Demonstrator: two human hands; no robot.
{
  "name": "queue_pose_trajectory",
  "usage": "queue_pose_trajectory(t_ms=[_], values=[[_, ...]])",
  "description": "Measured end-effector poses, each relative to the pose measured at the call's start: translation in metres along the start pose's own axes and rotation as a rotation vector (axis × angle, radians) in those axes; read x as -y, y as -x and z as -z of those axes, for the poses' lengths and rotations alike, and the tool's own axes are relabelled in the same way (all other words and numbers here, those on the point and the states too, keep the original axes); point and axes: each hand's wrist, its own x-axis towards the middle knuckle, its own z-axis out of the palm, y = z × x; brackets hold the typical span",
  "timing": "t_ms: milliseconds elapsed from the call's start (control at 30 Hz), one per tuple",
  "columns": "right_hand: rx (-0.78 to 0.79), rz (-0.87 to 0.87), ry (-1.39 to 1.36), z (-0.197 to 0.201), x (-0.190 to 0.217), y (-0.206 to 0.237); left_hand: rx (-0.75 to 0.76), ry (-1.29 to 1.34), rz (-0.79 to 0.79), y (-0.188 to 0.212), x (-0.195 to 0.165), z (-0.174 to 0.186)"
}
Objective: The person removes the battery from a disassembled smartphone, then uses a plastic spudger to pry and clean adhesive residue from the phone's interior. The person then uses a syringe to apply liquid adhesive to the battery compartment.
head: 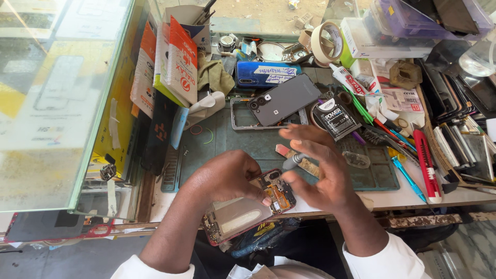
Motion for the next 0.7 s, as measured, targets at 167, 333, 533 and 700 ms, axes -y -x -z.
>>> queue_pose_trajectory(t_ms=[167, 333, 533, 700], values=[[0.048, -0.060, -0.279, 0.0006, -0.0049, 0.0031, 0.008, -0.013, 0.002, -0.0016, 0.0011, -0.0006], [-0.009, 0.042, 0.128, 0.0010, -0.0057, 0.0054, -0.006, 0.008, -0.025, -0.0014, 0.0025, -0.0010], [0.019, -0.002, -0.066, 0.0036, -0.0083, 0.0065, 0.000, -0.018, -0.030, -0.0009, 0.0034, -0.0008], [-0.033, -0.134, -0.200, 0.0015, -0.0091, 0.0087, -0.019, -0.021, -0.015, 0.0011, 0.0035, -0.0012]])
